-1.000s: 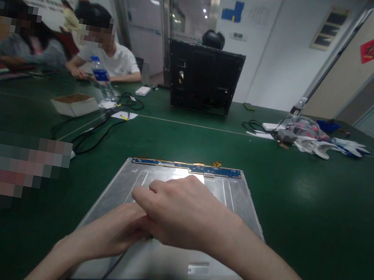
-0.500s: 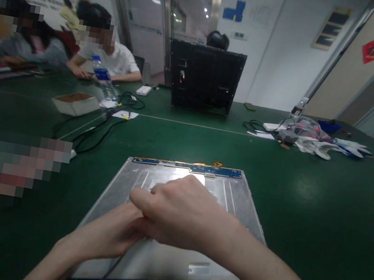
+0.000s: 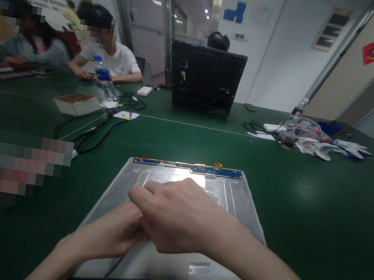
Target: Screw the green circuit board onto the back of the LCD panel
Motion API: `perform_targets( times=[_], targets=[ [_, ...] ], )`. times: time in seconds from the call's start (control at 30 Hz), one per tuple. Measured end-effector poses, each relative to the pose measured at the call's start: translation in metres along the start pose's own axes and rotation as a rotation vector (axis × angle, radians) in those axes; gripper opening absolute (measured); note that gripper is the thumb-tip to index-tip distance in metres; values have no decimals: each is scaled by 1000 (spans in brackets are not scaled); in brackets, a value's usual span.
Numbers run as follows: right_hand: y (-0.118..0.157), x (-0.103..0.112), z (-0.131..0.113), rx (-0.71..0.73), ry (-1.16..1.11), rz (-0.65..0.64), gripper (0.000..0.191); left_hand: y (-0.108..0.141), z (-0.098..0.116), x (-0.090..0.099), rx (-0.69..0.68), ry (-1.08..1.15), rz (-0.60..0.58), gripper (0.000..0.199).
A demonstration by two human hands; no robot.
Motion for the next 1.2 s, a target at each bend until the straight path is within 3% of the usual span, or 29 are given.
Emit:
perform_targets(
  times=[0.17,0.47,0.67,0.9,1.2],
  targets=[
    [0,-5,3,-33,74,35,15,1,-3,0,37,-58,24,17],
    [1,2,2,-12,-16,9,11,0,3,1,-8,-66,11,21],
    [0,-3,6,-41,58,10,14,0,-2,0,51,-117,5,17],
    [1,2,5,-22,-1,30,13,-2,3,1,-13,-50,0,21],
    [-2,-6,4,-67,117,69,26,1,-1,0,22,-102,4,19]
  ],
)
Point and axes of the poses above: each hand's wrist, its own y-axis away from the middle knuckle, its own x-axis out of the back of the hand, z = x × y, the point moved 5 cm from there along -y, towards the middle knuckle, and after that the axes turned 12 degrees about y, right-handed, at the moved point
